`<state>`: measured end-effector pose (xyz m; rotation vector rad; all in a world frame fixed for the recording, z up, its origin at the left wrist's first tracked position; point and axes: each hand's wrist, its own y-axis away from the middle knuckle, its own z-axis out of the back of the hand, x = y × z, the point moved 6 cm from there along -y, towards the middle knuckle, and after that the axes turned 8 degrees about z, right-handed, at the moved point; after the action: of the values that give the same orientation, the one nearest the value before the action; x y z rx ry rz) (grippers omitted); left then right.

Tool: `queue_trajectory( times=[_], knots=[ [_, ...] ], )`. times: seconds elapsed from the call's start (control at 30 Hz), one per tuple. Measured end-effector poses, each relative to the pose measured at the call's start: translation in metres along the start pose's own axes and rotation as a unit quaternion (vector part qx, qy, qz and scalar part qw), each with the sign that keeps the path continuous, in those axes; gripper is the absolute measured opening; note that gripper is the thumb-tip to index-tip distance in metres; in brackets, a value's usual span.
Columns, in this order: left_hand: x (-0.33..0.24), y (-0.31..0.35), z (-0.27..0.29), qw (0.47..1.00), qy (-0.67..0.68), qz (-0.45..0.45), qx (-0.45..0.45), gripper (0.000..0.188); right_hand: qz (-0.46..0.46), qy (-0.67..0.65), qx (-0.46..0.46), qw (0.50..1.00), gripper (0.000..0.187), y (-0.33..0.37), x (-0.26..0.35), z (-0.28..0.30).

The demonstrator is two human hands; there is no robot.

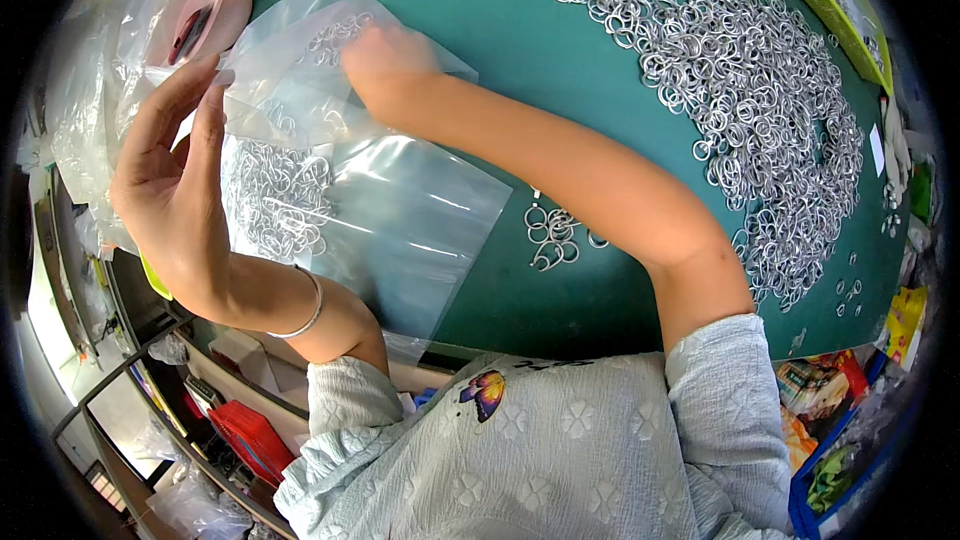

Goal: The person picks up small metal rings from a pile on a green table, places them into a small plastic bag, and arranges other rings into a grid pattern on the table surface.

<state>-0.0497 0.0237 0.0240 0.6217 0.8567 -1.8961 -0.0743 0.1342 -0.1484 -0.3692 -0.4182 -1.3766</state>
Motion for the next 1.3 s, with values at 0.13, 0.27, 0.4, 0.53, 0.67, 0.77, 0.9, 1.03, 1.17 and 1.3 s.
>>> queue_trajectory(
  times=[0.13, 0.27, 0.4, 0.53, 0.67, 0.77, 0.9, 1.03, 1.17, 1.3],
  knots=[
    [-0.003, -0.001, -0.004, 1.000, -0.003, -0.005, -0.003, 0.018, 0.008, -0.036, -0.115, 0.993, 0.023, -0.010, -0.006, 0.002],
    [-0.001, -0.001, -0.003, 1.000, 0.007, 0.005, -0.012, 0.017, 0.031, -0.015, -0.124, 0.992, 0.016, -0.016, -0.003, 0.002],
    [-0.002, -0.001, -0.003, 1.000, -0.005, 0.008, -0.013, 0.016, 0.037, -0.037, -0.180, 0.982, 0.015, -0.015, -0.008, -0.001],
    [-0.004, -0.002, -0.004, 1.000, -0.001, -0.001, -0.009, 0.015, 0.065, -0.085, -0.269, 0.957, 0.015, -0.019, -0.023, -0.010],
    [-0.002, -0.001, -0.003, 1.000, -0.009, -0.003, -0.014, 0.015, 0.128, -0.097, -0.256, 0.953, 0.018, -0.016, -0.018, -0.001],
    [0.000, -0.001, -0.003, 0.999, 0.011, -0.028, -0.037, 0.015, 0.087, -0.290, -0.273, 0.913, 0.012, -0.011, -0.021, 0.007],
    [-0.002, -0.003, -0.003, 0.999, 0.009, -0.030, -0.035, 0.015, 0.022, -0.394, -0.228, 0.890, 0.012, -0.011, -0.028, 0.004],
    [-0.002, -0.002, -0.002, 0.999, 0.006, -0.030, -0.035, 0.014, -0.023, -0.497, -0.204, 0.843, 0.015, -0.005, -0.026, 0.001],
    [0.001, 0.000, -0.001, 0.999, 0.007, -0.024, -0.037, 0.014, -0.121, -0.557, -0.057, 0.820, 0.024, 0.009, -0.014, 0.003],
    [-0.002, -0.003, -0.004, 0.999, 0.009, -0.031, -0.033, 0.014, -0.117, -0.660, -0.088, 0.737, 0.030, 0.017, -0.018, 0.000]
  ],
)
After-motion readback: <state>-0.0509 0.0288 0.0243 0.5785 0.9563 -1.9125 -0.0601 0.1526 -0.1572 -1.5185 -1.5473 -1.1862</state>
